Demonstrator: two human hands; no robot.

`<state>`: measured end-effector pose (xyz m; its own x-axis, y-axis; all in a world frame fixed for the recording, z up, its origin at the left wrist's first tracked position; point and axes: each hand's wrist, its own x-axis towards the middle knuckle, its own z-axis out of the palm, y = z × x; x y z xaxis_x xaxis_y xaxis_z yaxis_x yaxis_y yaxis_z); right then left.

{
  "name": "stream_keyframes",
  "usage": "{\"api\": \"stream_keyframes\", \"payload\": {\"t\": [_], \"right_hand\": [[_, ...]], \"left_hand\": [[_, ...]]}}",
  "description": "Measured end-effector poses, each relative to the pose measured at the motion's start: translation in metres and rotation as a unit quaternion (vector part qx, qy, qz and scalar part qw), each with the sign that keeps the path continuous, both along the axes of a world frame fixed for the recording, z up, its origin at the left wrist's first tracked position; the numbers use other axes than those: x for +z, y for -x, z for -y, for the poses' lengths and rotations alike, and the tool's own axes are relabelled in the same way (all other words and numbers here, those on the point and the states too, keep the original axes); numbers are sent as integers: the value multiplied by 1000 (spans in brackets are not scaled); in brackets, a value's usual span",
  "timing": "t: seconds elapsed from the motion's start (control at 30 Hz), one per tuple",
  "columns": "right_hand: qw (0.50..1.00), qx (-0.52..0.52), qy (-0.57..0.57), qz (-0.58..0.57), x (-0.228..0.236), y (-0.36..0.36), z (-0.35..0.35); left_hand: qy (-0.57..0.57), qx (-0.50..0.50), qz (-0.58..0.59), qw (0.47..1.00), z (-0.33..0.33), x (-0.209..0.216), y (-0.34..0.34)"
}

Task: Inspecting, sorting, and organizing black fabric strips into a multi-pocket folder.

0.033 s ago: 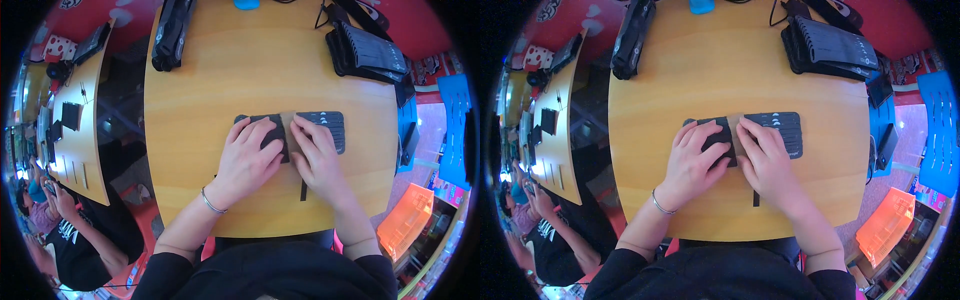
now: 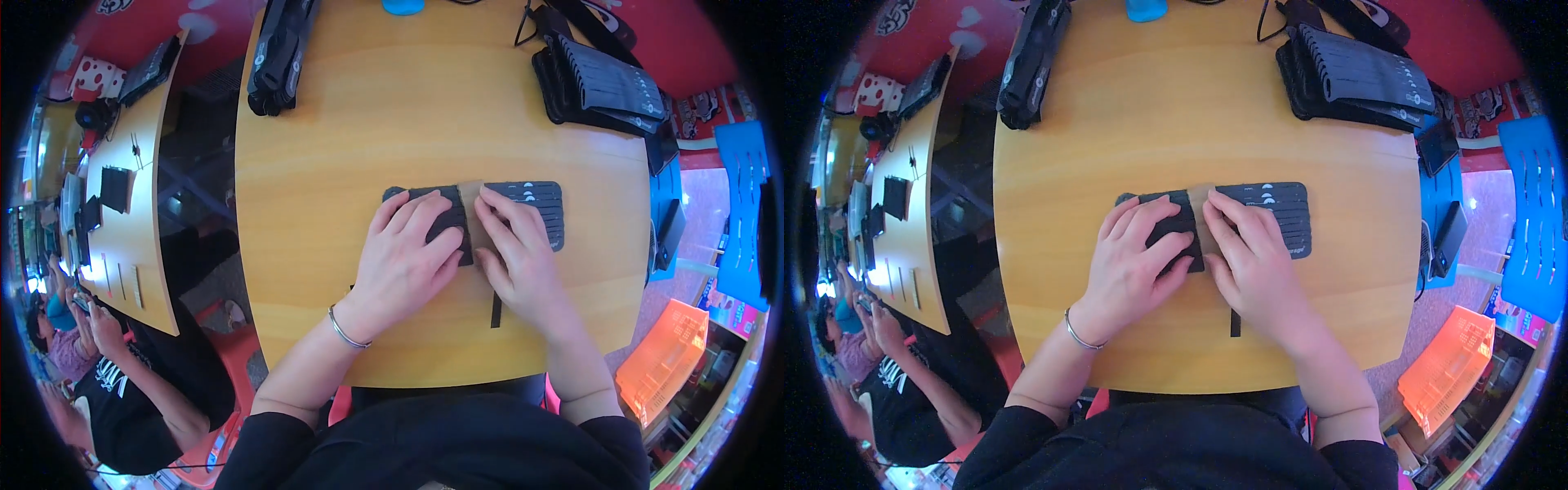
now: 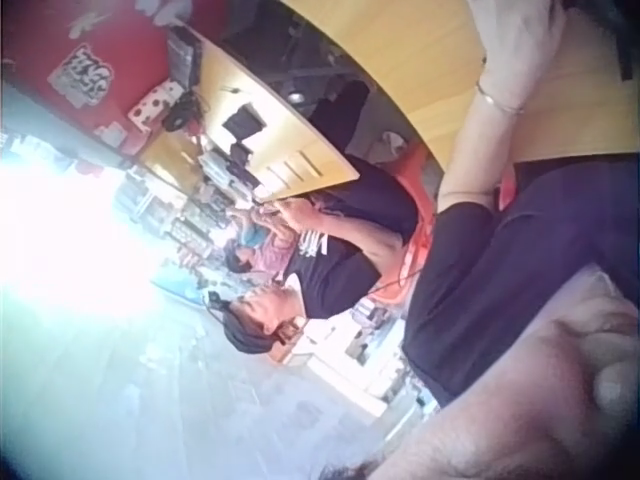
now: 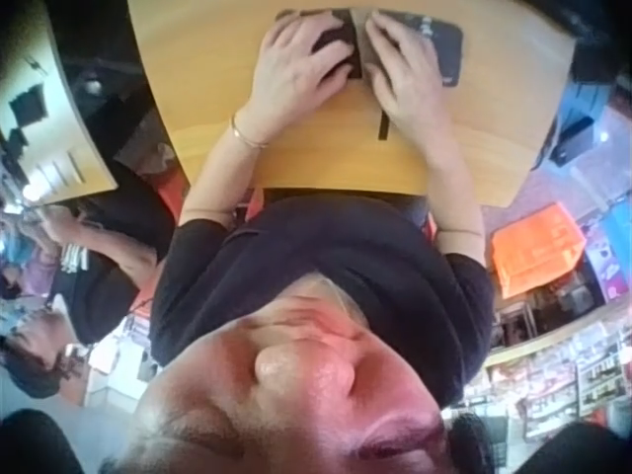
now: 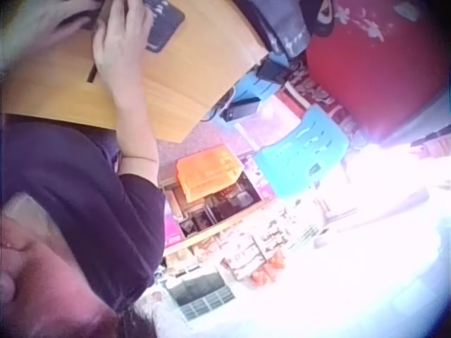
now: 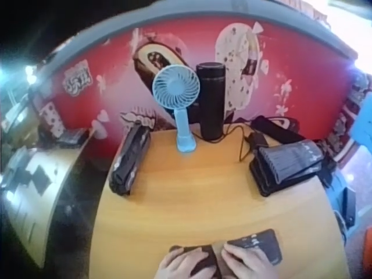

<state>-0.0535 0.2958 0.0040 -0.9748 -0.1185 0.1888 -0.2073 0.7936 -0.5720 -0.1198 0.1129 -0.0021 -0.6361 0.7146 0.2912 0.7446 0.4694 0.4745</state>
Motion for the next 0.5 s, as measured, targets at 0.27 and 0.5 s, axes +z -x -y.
{"api": "stream_keyframes", "payload": {"t": [0.27,0.5], "right_hand": [[1000,-18,-7,6,1,2,-2],[999,-9,-33,25,7,4,-2]], "left_hand": [[5,-4,3,1000,-1,3,2],[-12,-4,1,1000,-2,0,2]]}}
